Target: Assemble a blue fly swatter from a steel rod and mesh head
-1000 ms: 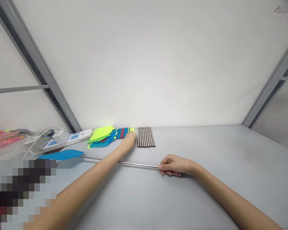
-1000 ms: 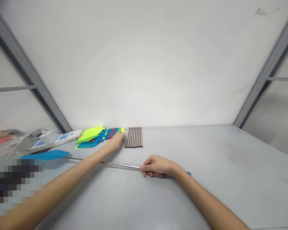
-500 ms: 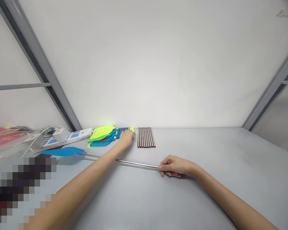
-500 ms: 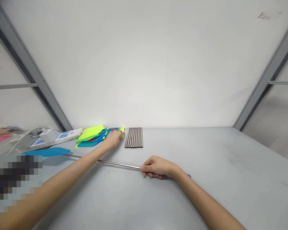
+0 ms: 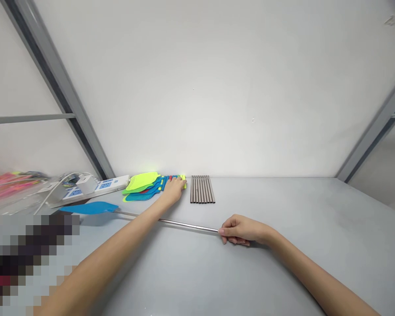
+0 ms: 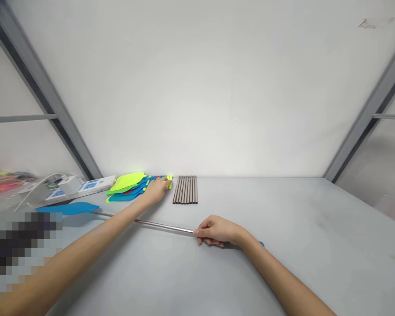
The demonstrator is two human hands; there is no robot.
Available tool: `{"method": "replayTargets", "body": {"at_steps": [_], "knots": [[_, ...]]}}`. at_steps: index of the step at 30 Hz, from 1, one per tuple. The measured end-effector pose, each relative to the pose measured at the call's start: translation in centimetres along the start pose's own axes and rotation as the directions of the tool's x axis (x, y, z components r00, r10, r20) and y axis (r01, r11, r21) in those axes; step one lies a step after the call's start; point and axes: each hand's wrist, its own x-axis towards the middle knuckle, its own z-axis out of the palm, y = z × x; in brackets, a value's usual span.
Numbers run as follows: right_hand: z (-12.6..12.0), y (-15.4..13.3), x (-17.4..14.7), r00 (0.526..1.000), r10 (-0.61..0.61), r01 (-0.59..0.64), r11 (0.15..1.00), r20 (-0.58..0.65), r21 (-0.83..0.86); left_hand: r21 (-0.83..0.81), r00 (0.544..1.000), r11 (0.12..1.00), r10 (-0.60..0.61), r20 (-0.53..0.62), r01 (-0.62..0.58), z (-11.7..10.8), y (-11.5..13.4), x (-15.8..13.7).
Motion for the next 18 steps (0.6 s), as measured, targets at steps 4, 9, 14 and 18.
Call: {"method": "replayTargets", "body": {"at_steps": [4,9,14,18], "knots": [[0.0,-0.1,-0.1,1.0,0.005,-0.005,1.0,-0.001,0.008,-0.034,1.0,0.999,-0.005,-0.003,0.005,-1.7,0.7,-0.3],[-0.1,-0.1,-0.1,0.999,0.031,-0.03,0.999,-0.016,0.013,-0.163,0.986,0.972,0.169,0.0,-0.167,-5.4,5.2,-4.5],[0.0,-0.1,-0.1,1.0,-0.001,0.002,0.999,-0.024,0.038,-0.306,0.928,0.884,0.372,0.001,-0.353,-5.7,10.2,-10.4],[-0.1,-0.3,-0.3,1.0,-0.006,0.006,1.0,0.02,0.002,-0.252,0.925,0.899,0.379,0.033,-0.36,-3.8,10.9,-11.8]]}}
